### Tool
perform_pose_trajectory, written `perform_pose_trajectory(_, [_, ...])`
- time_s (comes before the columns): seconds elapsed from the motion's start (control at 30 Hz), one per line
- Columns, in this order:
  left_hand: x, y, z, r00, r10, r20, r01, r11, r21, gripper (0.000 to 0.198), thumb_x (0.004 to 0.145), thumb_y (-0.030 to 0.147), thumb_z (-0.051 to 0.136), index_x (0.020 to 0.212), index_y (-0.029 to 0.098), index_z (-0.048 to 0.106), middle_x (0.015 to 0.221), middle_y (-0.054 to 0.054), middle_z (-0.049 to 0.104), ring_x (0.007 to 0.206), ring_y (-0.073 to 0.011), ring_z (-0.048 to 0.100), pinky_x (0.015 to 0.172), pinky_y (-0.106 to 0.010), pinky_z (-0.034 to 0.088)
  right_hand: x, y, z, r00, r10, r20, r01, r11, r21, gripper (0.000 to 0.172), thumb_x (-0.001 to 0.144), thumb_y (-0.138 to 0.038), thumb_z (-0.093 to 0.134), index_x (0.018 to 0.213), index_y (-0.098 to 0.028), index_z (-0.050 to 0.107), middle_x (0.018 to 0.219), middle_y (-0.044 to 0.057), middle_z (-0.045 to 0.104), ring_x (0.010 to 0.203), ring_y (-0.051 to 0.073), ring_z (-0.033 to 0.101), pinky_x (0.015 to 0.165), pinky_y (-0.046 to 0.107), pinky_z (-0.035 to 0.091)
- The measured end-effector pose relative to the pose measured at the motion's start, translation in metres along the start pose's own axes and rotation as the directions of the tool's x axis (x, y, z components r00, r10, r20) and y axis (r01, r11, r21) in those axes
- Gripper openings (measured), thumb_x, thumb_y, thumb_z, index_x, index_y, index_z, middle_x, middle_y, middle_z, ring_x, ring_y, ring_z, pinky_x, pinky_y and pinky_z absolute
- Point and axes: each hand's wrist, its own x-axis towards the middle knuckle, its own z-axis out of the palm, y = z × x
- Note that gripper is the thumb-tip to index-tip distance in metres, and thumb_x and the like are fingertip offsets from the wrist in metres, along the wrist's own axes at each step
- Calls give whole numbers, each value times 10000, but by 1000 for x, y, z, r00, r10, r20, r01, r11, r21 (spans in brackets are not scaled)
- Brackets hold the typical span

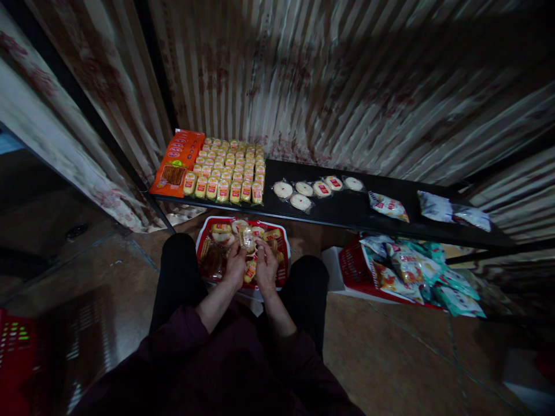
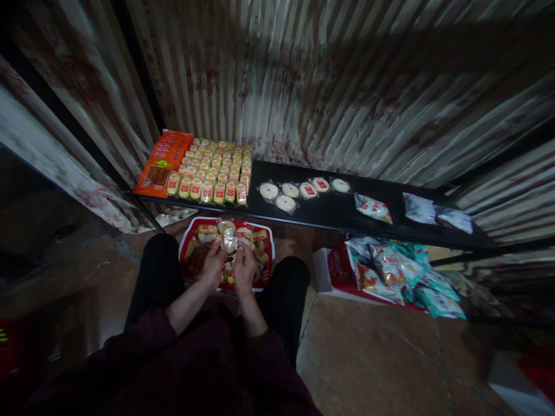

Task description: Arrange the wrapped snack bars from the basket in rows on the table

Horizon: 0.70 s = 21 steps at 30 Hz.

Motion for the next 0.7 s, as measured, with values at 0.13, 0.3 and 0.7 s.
perform_pose_trajectory(0.13, [5,-5,0,998,-42,-39,40,997,-68,330,776,195,556,1098,174,630,1157,-85,661,1067,-164,602,950,-300,437,1,1,0,999,-24,33,25,1000,-9,372,876,-418,429,1049,-210,684,1134,82,681,1082,214,593,993,396,417])
perform_pose_trajectory(0.3, [8,-8,1,993,-64,-98,52,991,-123,374,782,161,518,1146,171,607,1177,-86,650,1035,-152,613,963,-313,435,-1,0,2,999,-11,41,12,1000,-10,380,855,-422,472,1052,-180,690,1105,109,693,1060,239,610,972,422,434])
perform_pose_trajectory(0.7, [8,-3,0,986,-159,-56,141,960,-243,163,739,141,572,883,154,648,783,-36,691,795,-154,654,816,-316,511,-6,-11,5,996,-87,25,88,995,-38,320,837,-376,523,1062,-198,665,1105,88,675,1040,220,597,942,387,459])
